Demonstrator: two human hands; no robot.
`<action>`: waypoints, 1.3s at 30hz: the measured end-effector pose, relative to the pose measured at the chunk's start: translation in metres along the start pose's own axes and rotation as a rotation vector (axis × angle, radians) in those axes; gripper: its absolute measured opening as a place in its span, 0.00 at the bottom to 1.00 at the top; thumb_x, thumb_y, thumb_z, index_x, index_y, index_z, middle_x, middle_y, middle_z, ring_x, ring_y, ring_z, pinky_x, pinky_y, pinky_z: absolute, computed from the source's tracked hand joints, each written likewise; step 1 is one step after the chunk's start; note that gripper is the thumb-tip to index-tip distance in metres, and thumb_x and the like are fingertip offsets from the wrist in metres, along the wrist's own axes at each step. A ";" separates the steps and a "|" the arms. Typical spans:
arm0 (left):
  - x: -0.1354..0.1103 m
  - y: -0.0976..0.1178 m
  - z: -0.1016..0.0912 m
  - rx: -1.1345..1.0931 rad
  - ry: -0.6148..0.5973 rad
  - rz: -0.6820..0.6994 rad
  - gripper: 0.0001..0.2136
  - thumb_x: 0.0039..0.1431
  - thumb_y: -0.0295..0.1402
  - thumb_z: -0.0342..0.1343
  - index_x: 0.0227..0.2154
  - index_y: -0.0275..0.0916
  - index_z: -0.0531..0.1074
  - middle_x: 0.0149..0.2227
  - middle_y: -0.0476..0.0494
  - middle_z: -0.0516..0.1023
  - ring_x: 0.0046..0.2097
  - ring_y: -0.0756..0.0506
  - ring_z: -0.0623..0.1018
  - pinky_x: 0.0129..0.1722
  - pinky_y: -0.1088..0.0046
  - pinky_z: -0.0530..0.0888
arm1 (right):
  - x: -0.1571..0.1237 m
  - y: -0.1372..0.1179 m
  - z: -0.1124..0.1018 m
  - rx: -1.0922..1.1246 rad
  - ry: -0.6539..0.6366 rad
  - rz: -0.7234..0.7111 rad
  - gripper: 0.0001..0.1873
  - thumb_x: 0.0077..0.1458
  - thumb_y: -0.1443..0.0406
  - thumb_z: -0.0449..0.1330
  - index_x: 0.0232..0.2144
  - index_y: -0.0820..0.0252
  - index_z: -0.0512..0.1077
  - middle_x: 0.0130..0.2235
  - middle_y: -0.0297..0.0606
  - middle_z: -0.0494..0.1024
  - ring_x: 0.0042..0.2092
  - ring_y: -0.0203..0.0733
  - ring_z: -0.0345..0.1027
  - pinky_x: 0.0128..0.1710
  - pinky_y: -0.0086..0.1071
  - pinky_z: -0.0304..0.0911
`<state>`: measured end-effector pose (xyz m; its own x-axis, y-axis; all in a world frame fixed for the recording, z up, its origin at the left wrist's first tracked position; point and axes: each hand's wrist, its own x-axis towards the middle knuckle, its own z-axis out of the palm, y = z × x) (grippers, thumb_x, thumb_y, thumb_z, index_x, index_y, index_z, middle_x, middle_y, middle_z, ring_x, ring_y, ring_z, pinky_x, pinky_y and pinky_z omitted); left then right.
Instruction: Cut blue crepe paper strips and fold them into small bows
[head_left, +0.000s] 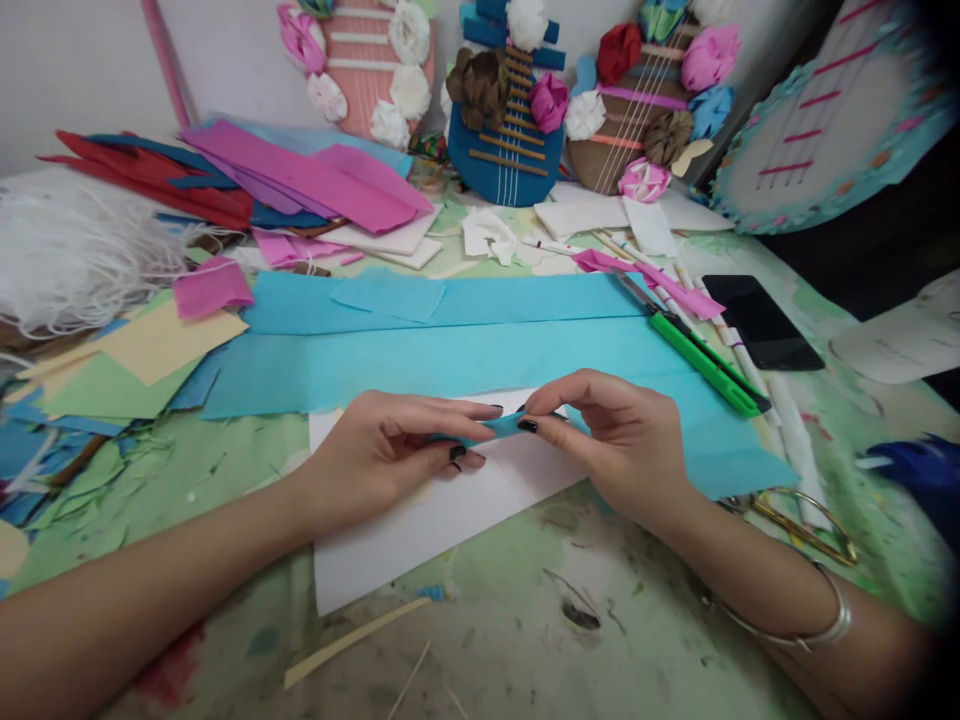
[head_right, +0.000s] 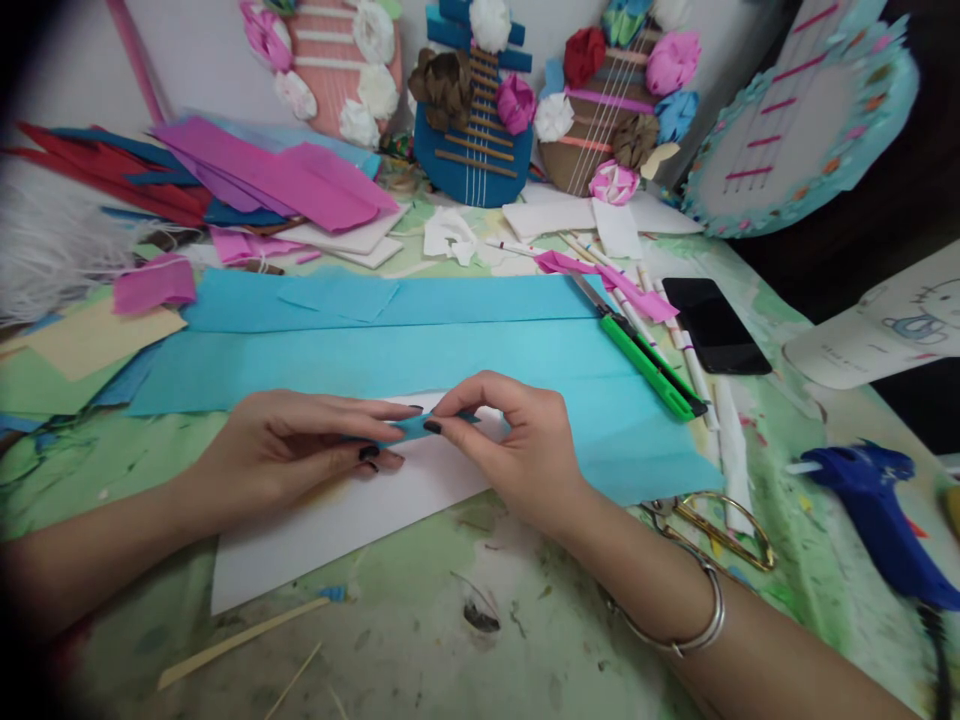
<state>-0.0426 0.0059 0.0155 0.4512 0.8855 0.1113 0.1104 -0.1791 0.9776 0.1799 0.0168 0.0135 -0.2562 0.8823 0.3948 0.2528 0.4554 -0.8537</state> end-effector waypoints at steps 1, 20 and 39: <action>0.000 0.000 0.000 0.022 0.007 -0.001 0.15 0.54 0.19 0.55 0.37 0.42 0.80 0.45 0.46 0.80 0.43 0.46 0.82 0.35 0.81 0.79 | 0.000 0.000 0.000 -0.003 0.003 -0.011 0.03 0.50 0.71 0.64 0.27 0.59 0.75 0.28 0.33 0.79 0.32 0.35 0.72 0.33 0.30 0.66; -0.001 -0.001 0.000 0.206 0.012 0.145 0.16 0.54 0.17 0.53 0.39 0.41 0.80 0.42 0.47 0.82 0.42 0.47 0.82 0.36 0.82 0.79 | 0.000 -0.002 0.004 0.104 0.006 0.029 0.07 0.49 0.71 0.66 0.31 0.58 0.73 0.31 0.33 0.77 0.34 0.36 0.71 0.36 0.32 0.67; 0.000 -0.004 -0.003 0.406 -0.125 0.262 0.19 0.58 0.20 0.50 0.47 0.45 0.76 0.43 0.48 0.81 0.49 0.48 0.79 0.51 0.73 0.75 | -0.003 -0.005 0.016 0.228 -0.122 0.267 0.15 0.43 0.72 0.63 0.36 0.57 0.70 0.33 0.34 0.78 0.36 0.37 0.73 0.33 0.29 0.70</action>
<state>-0.0459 0.0080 0.0125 0.6097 0.7347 0.2973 0.3042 -0.5633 0.7682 0.1641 0.0094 0.0112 -0.3219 0.9396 0.1159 0.1152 0.1604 -0.9803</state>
